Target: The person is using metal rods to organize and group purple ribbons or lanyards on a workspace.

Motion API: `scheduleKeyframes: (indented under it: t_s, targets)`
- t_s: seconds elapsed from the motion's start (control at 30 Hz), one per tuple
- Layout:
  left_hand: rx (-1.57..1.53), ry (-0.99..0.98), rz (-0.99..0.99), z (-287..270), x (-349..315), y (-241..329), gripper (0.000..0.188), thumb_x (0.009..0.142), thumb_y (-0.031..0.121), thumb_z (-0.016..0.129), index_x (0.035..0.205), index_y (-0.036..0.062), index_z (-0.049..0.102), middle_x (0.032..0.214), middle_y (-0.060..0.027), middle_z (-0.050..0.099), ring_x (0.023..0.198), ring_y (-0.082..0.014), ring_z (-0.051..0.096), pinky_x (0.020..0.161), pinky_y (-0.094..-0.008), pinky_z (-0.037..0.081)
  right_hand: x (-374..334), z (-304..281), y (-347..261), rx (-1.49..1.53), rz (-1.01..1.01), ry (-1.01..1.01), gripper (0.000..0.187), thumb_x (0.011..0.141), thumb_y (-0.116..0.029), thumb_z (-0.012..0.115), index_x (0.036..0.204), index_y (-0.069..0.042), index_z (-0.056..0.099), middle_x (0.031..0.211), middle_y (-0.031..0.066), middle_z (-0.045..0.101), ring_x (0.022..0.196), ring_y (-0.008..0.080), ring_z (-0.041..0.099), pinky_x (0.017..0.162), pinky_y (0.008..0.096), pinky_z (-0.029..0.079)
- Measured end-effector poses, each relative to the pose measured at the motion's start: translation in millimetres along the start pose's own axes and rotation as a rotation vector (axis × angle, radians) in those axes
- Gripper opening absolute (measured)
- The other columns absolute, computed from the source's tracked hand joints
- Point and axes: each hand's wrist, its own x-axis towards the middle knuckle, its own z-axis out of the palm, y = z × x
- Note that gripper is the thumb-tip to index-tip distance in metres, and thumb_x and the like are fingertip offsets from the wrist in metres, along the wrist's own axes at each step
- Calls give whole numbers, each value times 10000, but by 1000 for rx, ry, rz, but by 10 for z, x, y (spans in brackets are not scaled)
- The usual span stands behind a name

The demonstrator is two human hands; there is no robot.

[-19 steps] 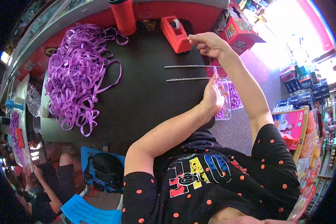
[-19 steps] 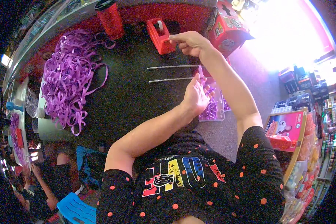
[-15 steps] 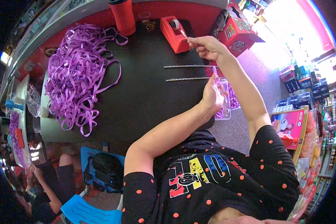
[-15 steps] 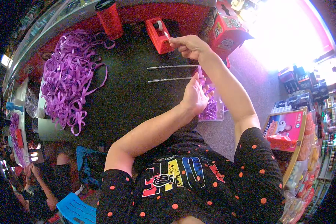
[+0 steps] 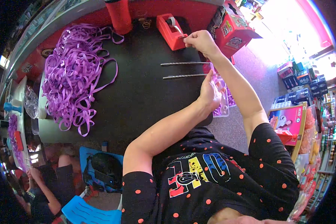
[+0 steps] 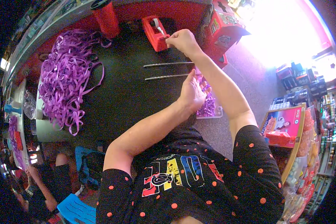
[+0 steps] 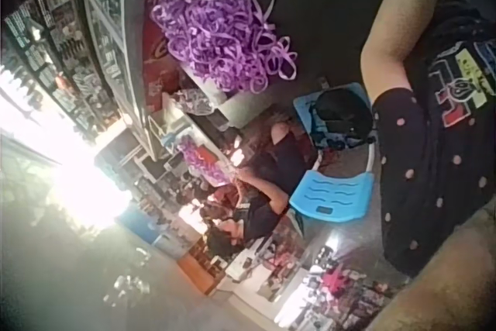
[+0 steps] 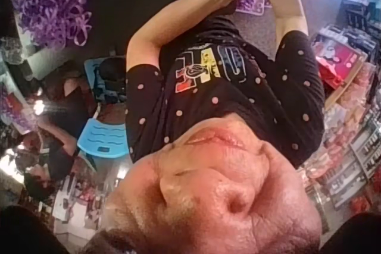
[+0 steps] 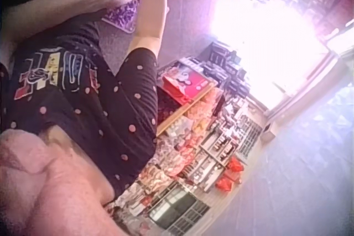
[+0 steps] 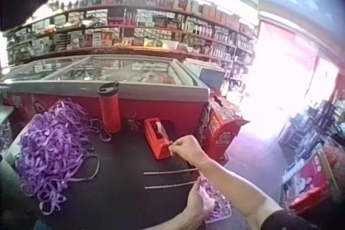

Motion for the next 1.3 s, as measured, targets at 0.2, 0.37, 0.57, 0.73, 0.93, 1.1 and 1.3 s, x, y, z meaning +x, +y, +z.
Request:
scheduleKeyframes:
  t_s: [0.2, 0.37, 0.57, 0.73, 0.93, 1.1, 1.3]
  targets:
    - [29, -34, 46, -15, -1, 39, 509, 978, 454, 361, 1374, 135, 338, 1450, -70, 308, 1290, -243, 274, 1071, -467, 203, -122, -24, -172, -414, -313, 62, 204, 736, -226, 678, 679, -34, 717, 579, 72, 639, 549, 112, 596, 567, 273, 472]
    - [19, 67, 22, 88, -32, 36, 421, 971, 448, 408, 1224, 111, 409, 1333, -74, 368, 1211, -239, 309, 1048, -473, 229, -426, -489, -119, 130, 157, -255, 305, 879, -278, 635, 863, 20, 697, 705, 24, 656, 595, 74, 563, 573, 222, 439]
    - [62, 55, 55, -9, -14, -14, 282, 899, 288, 609, 1092, 129, 479, 1076, -24, 447, 1032, -200, 391, 950, -421, 339, -1128, -943, 99, 232, 219, -282, 186, 852, -143, 677, 938, 21, 687, 778, 29, 664, 700, 73, 594, 642, 206, 467]
    - [168, 94, 62, -35, -10, -47, 231, 890, 178, 627, 1066, 153, 480, 1019, -11, 507, 981, -175, 442, 913, -420, 374, -1507, -1084, 365, -2, 160, -251, 205, 841, -146, 673, 942, 30, 695, 831, 47, 686, 765, 83, 615, 700, 228, 482]
    - [208, 94, 79, -87, 41, -63, 219, 918, 109, 582, 1097, 153, 465, 996, -15, 517, 917, -162, 472, 853, -390, 416, -1599, -1035, 494, -96, 153, -264, 204, 828, -145, 669, 928, 29, 700, 786, 40, 685, 733, 68, 604, 683, 234, 480]
    - [201, 112, 99, -89, 71, -86, 228, 922, 81, 561, 1112, 156, 459, 964, -6, 507, 855, -151, 482, 835, -390, 425, -1607, -1022, 549, -82, 145, -274, 263, 806, -208, 677, 939, 17, 708, 816, 82, 715, 745, 112, 653, 694, 270, 500]
    - [231, 124, 99, -72, 70, -95, 249, 921, 43, 540, 1121, 166, 456, 924, 4, 514, 810, -138, 486, 808, -371, 423, -1740, -997, 669, -41, 149, -111, 335, 853, -282, 659, 1038, -6, 696, 900, 79, 710, 812, 103, 641, 742, 259, 495]
